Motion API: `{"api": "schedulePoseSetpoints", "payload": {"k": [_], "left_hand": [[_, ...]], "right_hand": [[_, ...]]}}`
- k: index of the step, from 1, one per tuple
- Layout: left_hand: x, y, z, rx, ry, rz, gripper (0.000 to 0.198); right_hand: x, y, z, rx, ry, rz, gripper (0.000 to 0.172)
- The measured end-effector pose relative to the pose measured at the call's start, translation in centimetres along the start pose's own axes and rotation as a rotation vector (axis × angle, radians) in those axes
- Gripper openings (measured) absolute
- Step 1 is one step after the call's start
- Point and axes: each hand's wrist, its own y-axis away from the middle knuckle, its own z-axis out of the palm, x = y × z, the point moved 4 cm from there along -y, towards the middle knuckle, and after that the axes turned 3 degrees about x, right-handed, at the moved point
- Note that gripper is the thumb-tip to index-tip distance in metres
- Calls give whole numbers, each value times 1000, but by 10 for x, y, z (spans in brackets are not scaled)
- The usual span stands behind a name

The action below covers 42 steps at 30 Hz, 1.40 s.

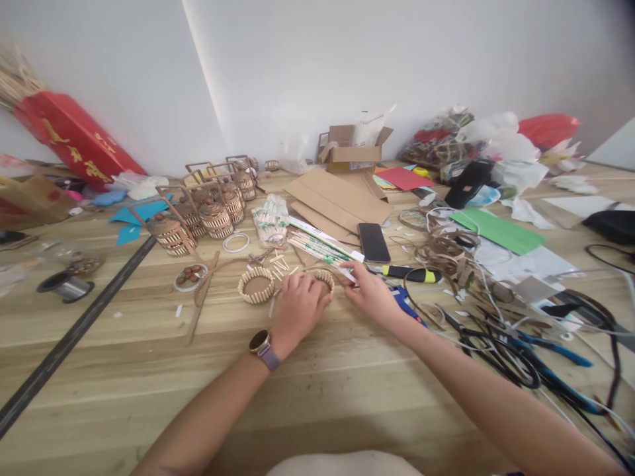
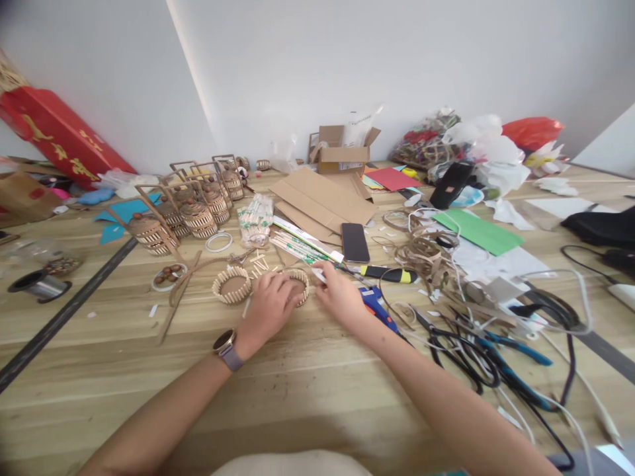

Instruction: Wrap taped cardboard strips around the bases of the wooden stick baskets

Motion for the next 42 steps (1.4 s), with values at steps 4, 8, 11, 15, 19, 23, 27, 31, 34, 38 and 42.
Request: {"api": "schedulePoseSetpoints", "payload": {"k": [4, 8, 11, 15, 19, 23, 27, 31, 34, 38, 42], "left_hand": [[-4, -8, -22, 106, 8, -27, 27], [-3, -26, -41, 184, 21, -6, 37], [4, -38, -55, 183, 54, 68, 41], [15, -40, -67, -4, 291, 192, 29], [22, -25, -88, -18, 398, 136, 22], [31, -4, -119, 236, 366, -61, 17], [53, 15, -120, 132, 469, -69, 16], [62, 34, -109, 105, 529, -163, 11], [61, 45, -104, 105, 598, -254, 13], [56, 57, -96, 15, 877, -543, 12], [56, 63, -84, -53, 1167, -768, 17]], "right_hand": [[5, -3, -31, 42, -136, 18, 42], [-4, 3, -55, 18, -360, 19, 40], [-20, 12, -68, -69, -608, 37, 38], [-38, 25, -79, -217, -802, 18, 40], [-43, 37, -86, -257, -857, 37, 39], [-51, 46, -85, -243, -879, 32, 40], [-66, 59, -77, -236, -825, 11, 38], [-76, 73, -66, -253, -820, -1, 34], [-77, 80, -59, -280, -866, 39, 33], [-75, 83, -56, -283, -940, 105, 36], [-76, 85, -54, -277, -1012, 131, 35]]}}
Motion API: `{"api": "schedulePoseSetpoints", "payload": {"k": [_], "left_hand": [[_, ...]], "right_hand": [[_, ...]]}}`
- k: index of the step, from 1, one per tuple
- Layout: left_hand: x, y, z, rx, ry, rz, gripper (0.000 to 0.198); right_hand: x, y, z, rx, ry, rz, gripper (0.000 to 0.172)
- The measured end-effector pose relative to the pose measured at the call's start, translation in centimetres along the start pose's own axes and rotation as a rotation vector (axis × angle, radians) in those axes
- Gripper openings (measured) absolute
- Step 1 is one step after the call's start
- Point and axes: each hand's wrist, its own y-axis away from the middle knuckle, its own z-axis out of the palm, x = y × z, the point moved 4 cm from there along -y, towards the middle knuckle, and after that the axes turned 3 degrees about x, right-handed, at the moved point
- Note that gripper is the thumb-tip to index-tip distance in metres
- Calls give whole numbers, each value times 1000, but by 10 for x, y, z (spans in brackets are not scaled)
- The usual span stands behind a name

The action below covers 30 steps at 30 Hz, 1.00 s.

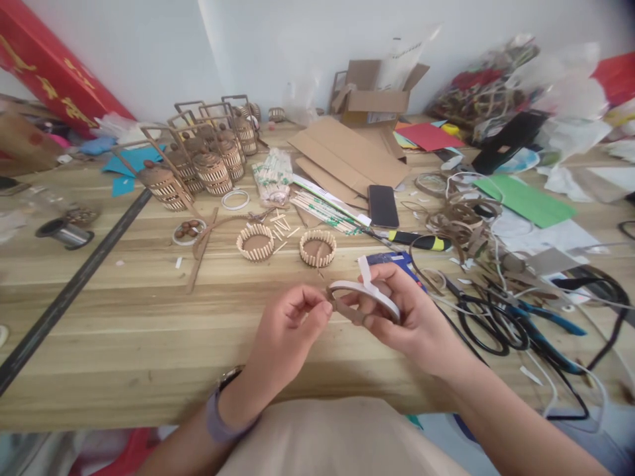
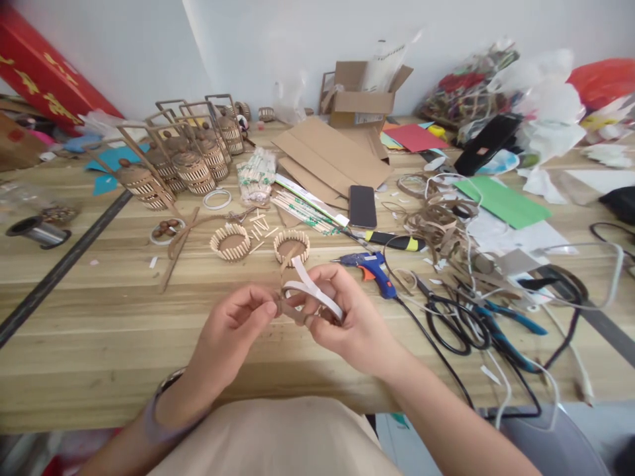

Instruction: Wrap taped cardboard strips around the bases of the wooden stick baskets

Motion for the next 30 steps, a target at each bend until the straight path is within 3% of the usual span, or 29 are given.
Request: {"api": "schedulePoseSetpoints", "payload": {"k": [3, 14, 19, 22, 30], "left_hand": [[-5, -1, 1, 10, 85, -50, 18], [-4, 2, -2, 56, 113, -32, 18], [-3, 6, 0, -1, 175, -28, 17], [1, 9, 0, -12, 171, 17, 17], [-1, 12, -5, 105, -29, 232, 12]], "right_hand": [[3, 1, 1, 7, -52, 5, 33], [9, 7, -9, 30, -46, -73, 35], [11, 9, -10, 49, 14, -105, 36], [16, 11, -9, 64, 45, -88, 35], [33, 13, 0, 75, -21, 74, 27]]}}
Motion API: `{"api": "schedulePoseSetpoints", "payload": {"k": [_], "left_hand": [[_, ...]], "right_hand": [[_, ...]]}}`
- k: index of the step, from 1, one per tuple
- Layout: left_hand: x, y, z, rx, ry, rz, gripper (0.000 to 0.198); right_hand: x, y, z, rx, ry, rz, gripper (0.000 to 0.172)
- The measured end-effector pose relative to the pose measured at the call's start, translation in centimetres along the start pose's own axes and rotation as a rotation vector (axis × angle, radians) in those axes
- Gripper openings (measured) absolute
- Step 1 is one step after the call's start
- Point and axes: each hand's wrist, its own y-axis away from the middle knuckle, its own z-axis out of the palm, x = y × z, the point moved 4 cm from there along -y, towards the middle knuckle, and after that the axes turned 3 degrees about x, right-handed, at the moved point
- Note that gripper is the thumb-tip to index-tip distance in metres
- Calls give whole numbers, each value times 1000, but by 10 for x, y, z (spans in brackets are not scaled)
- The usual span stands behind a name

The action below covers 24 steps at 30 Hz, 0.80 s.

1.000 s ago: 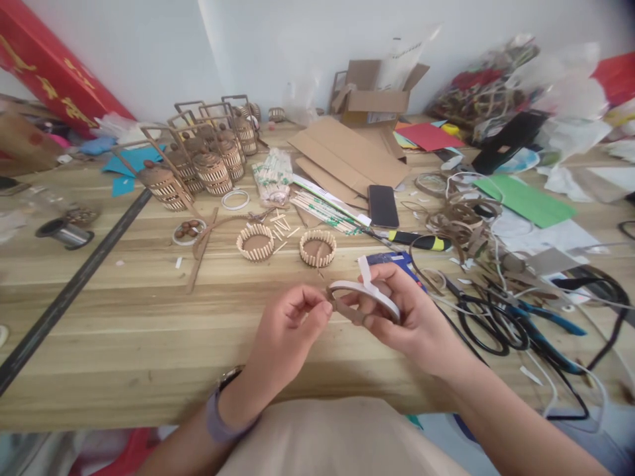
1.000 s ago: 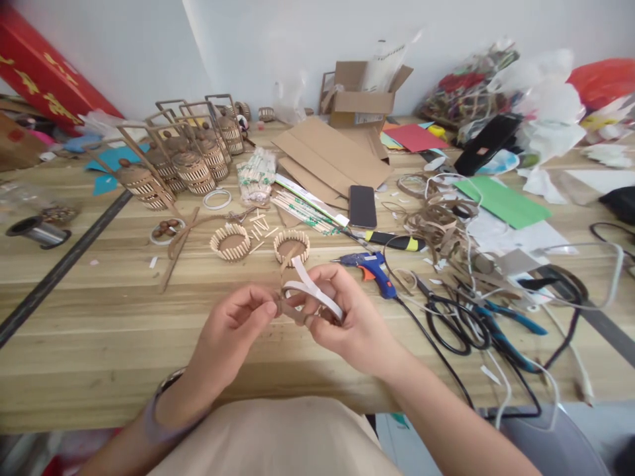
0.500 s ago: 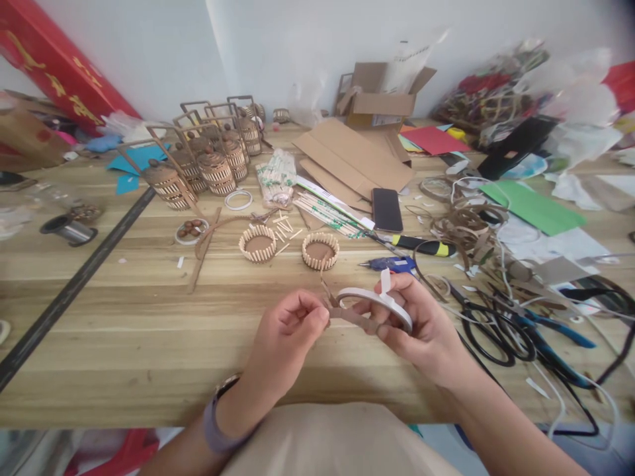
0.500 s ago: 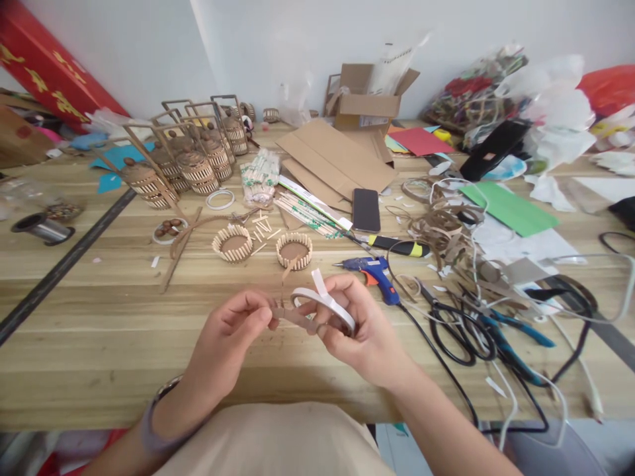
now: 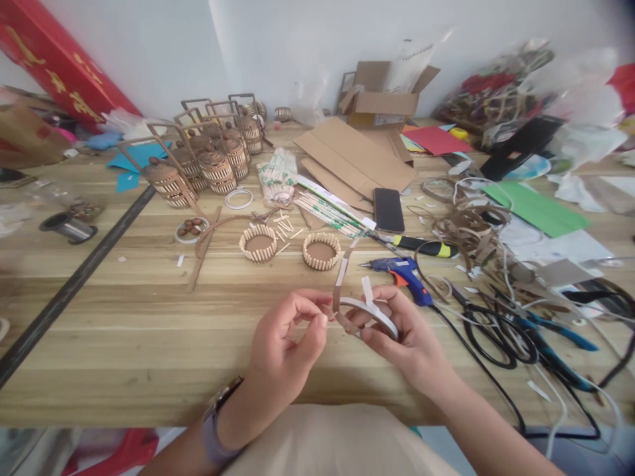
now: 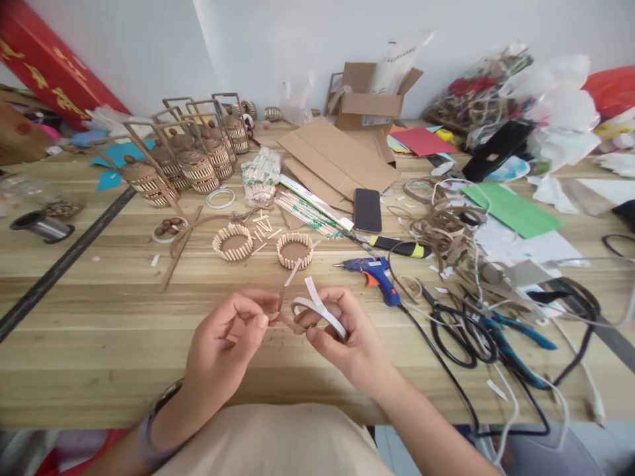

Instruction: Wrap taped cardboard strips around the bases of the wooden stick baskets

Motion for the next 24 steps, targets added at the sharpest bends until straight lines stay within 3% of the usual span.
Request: {"api": "schedulePoseSetpoints", "payload": {"k": [14, 24], "left_hand": [[-5, -7, -5, 102, -45, -102, 11], [-4, -2, -4, 47, -136, -68, 14]], "right_hand": [[-3, 1, 7, 24, 33, 116, 29], [-4, 1, 6, 85, 48, 114, 28]]}}
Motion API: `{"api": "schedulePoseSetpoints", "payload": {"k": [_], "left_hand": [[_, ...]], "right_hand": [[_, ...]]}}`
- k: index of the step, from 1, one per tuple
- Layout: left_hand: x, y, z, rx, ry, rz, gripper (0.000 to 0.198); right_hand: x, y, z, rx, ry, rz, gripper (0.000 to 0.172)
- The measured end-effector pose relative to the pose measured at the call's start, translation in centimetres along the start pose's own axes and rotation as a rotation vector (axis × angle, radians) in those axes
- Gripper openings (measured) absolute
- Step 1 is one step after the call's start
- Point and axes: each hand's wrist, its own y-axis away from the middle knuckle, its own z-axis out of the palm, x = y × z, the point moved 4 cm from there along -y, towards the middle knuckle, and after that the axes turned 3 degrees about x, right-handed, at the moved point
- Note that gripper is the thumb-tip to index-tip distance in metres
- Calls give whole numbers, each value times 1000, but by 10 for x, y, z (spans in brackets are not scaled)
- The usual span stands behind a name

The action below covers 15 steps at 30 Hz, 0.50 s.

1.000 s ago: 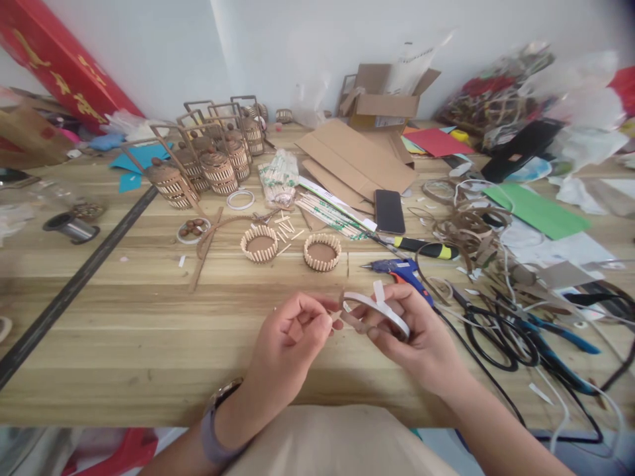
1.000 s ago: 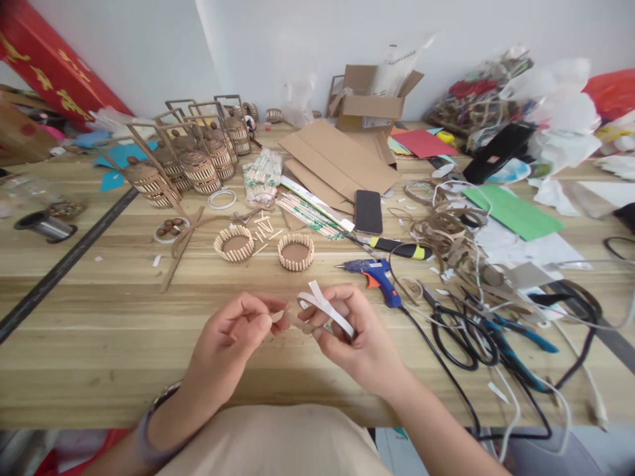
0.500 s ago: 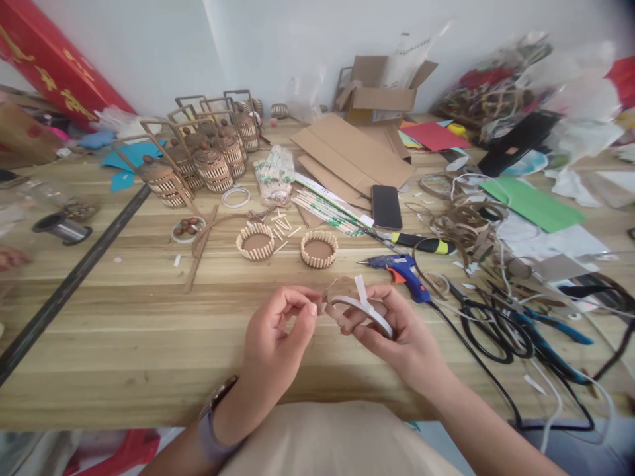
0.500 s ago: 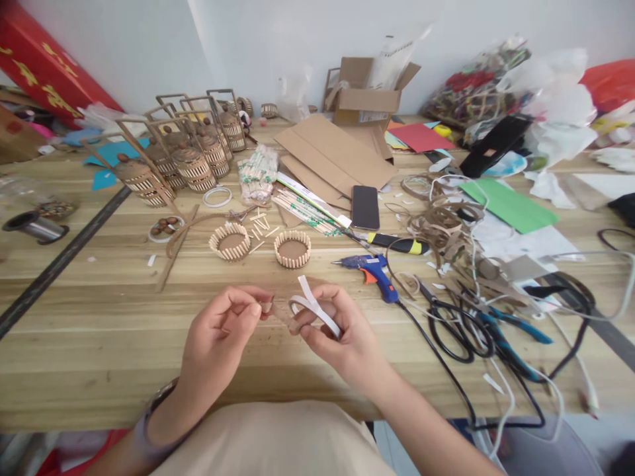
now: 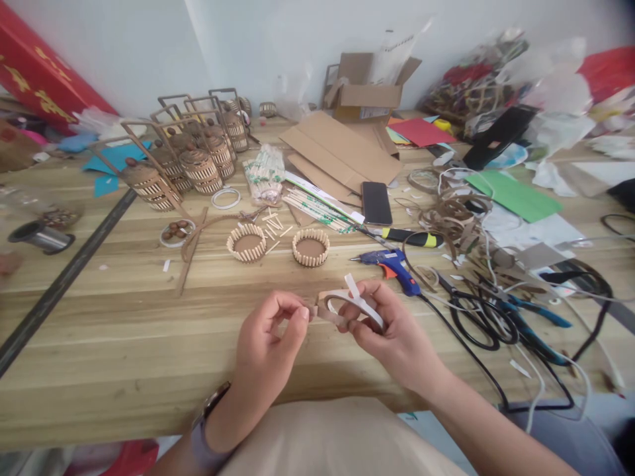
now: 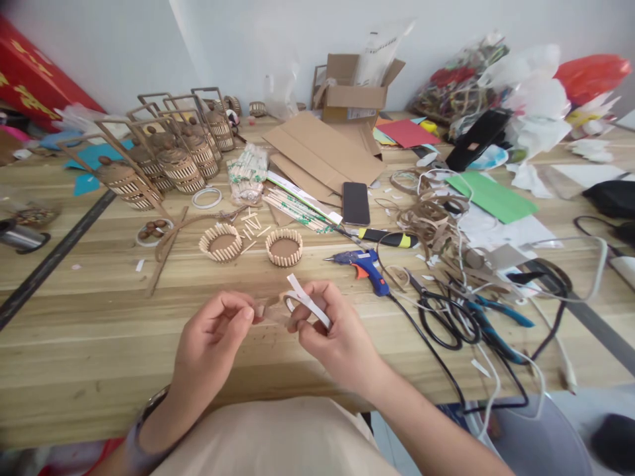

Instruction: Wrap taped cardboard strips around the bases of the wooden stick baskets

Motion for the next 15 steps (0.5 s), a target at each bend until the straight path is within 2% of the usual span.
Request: {"api": "schedulePoseSetpoints", "payload": {"k": [7, 12, 15], "left_hand": [[6, 4, -1, -143, -130, 221, 13], [2, 5, -4, -380, -31, 139, 12], [-1, 6, -8, -427, -39, 26, 9]], "right_hand": [[-2, 1, -4, 29, 9, -16, 27], [-9, 3, -9, 69, 112, -71, 24], [-11, 5, -10, 64, 177, -107, 21]]}}
